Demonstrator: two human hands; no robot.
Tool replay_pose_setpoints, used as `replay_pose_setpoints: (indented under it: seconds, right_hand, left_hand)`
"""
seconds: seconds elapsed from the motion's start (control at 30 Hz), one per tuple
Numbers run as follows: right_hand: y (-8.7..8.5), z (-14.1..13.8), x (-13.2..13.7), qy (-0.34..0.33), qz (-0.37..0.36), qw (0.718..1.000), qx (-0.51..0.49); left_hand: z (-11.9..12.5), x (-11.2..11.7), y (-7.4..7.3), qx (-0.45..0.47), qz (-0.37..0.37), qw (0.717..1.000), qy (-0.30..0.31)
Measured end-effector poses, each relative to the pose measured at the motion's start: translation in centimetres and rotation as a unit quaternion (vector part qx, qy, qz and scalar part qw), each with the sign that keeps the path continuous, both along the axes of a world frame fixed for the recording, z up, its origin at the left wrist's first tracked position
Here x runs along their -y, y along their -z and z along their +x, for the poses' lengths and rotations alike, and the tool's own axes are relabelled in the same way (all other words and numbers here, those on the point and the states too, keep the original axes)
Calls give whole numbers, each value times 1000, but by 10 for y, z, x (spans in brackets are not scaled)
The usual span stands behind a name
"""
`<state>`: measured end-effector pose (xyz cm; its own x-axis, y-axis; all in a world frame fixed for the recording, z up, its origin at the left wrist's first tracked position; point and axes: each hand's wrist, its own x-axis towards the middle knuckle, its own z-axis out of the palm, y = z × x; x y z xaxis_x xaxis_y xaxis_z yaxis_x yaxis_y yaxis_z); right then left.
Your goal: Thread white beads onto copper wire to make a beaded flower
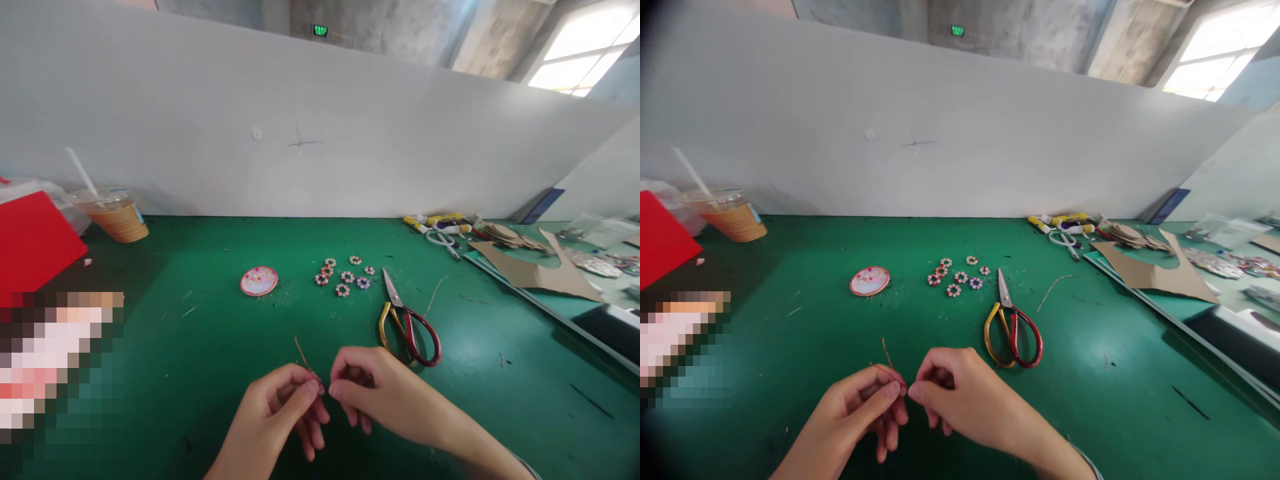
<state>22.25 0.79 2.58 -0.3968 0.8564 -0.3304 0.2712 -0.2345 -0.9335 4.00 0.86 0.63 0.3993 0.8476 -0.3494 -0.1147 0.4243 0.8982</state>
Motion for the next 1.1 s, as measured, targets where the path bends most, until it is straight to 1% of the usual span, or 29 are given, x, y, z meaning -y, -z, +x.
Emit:
replay_pose_setpoints:
  seconds: [0.07, 0.13, 0.2, 0.27, 0.37, 0.43, 0.6, 0.7, 0.77, 0.83, 0.9, 0.93, 1.0, 1.07, 1.1]
  right_hand:
    - [-2, 0, 2, -21, 35, 997, 69]
    - [-3, 0, 3, -26, 72, 992, 105]
    - [-4, -1, 3, -29, 98, 988, 113]
    - [-5, -1, 2, -40, 106, 988, 104]
    - [-7, -2, 3, -50, 95, 991, 82]
    - [-6, -5, 6, -52, 94, 993, 48]
    - [1, -15, 11, -45, 87, 994, -38]
    - [5, -18, 12, -34, 81, 995, -54]
    - [6, -16, 11, -27, 77, 996, -43]
    - [5, -9, 7, -44, 51, 997, -32]
    - [3, -1, 1, -75, 2, 997, -30]
    - [3, 3, -1, -79, -21, 996, -34]
    - [5, 7, -6, -56, -43, 996, -56]
    - [8, 6, -7, -30, -37, 996, -82]
    - [9, 5, -7, -27, -33, 995, -92]
  left_hand:
    - [1, 0, 1, 15, -11, 1000, 4]
    - [2, 0, 3, 22, -17, 999, 25]
    - [2, 0, 3, 18, -17, 999, 40]
    - [3, 1, 3, 16, -9, 999, 44]
    - [2, 3, 3, 26, 15, 999, 37]
    - [1, 5, 4, 26, 28, 999, 26]
    - [0, 8, 4, 20, 31, 999, 2]
    - [0, 7, 3, 17, 26, 999, -6]
    - [0, 6, 2, 20, 25, 999, -12]
    - [0, 5, 2, 24, 19, 1000, 2]
    - [0, 5, 2, 30, 7, 999, 29]
    - [0, 6, 2, 29, -1, 999, 41]
    - [1, 8, 2, 33, -20, 998, 57]
    - [1, 11, 4, 36, -32, 996, 74]
    - [2, 11, 5, 38, -36, 995, 82]
